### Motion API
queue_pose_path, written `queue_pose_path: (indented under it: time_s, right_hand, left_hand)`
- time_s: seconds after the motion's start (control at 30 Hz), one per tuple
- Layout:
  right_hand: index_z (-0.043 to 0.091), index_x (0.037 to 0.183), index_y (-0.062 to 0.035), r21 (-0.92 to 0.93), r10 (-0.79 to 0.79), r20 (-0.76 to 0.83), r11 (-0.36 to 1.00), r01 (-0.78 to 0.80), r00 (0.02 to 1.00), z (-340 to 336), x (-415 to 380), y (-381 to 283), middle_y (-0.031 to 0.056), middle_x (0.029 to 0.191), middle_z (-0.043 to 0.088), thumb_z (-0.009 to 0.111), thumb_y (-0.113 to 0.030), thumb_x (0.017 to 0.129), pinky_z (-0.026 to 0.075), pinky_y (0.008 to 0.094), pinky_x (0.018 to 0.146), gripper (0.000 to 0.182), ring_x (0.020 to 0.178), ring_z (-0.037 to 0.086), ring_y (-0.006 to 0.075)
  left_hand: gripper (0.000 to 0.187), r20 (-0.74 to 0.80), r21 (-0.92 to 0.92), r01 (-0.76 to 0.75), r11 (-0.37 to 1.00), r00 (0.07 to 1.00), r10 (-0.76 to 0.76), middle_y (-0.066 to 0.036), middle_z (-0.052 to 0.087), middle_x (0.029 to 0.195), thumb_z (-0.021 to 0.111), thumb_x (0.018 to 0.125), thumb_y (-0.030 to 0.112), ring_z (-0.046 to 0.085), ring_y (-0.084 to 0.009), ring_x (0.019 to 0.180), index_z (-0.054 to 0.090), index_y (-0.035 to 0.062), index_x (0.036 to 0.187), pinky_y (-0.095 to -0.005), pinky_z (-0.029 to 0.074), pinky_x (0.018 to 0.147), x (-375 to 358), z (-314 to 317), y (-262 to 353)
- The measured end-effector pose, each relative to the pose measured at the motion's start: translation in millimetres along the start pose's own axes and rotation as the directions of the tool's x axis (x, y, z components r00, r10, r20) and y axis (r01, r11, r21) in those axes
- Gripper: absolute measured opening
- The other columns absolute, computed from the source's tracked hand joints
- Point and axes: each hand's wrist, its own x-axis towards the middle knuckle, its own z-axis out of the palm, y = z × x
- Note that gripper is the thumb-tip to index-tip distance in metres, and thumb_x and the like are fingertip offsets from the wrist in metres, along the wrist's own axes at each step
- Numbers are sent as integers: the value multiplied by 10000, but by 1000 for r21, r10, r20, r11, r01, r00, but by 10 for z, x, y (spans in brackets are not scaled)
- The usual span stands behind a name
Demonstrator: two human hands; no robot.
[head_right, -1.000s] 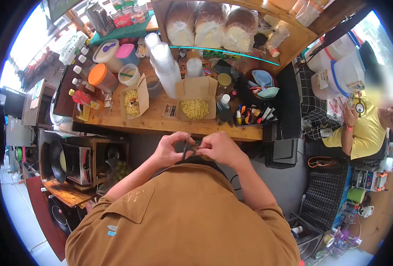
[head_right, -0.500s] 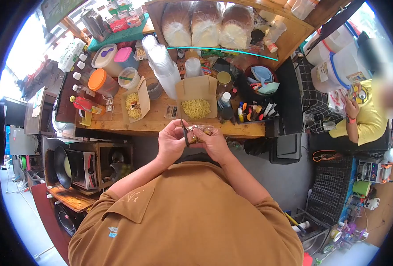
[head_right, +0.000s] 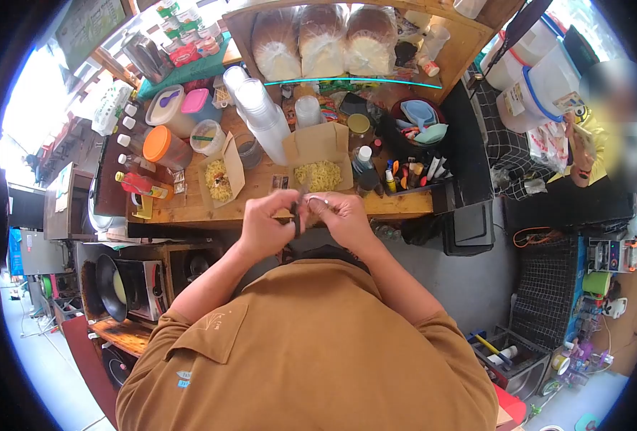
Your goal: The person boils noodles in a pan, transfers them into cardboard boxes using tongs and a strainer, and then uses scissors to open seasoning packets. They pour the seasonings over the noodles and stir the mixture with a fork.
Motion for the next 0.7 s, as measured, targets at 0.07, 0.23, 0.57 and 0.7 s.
queue_pose_path:
  time_s: [0.07,0.23,0.57,0.7]
  right_hand:
    - [705,1148,7,84,-54,42,995,50,998,1,-18,-22,63,1040,722,625,-172,981,580,265,743,257,854,667,116]
    - [704,1136,23,-20,-136,1,990,136,991,-1,35,-110,82,1055,718,639,-161,972,588,275,722,255,858,670,134]
    - [664,1112,38,548,40,24,835,-47,999,-126,56,-150,127,1058,701,615,-125,976,646,394,677,218,833,706,219]
    - [654,1098,31,559,66,-58,829,-23,996,-205,21,-253,126,1035,701,610,-126,979,648,393,676,202,839,708,226]
  left_hand:
    - [268,-14,70,-60,996,998,61,-68,710,824,744,725,-1,666,-103,727,686,15,986,-242,527,735,49,-7,91]
    - [251,37,-72,-36,997,999,38,-40,718,834,763,729,17,671,-85,735,691,21,970,-251,536,736,131,-61,191]
    - [361,190,162,-41,986,982,9,-65,672,764,767,736,50,627,-127,701,674,4,1082,-285,516,704,480,-414,299]
    - [362,406,315,-2,949,904,-133,-111,595,660,727,700,96,587,-263,602,703,26,1055,-342,506,642,555,-742,386]
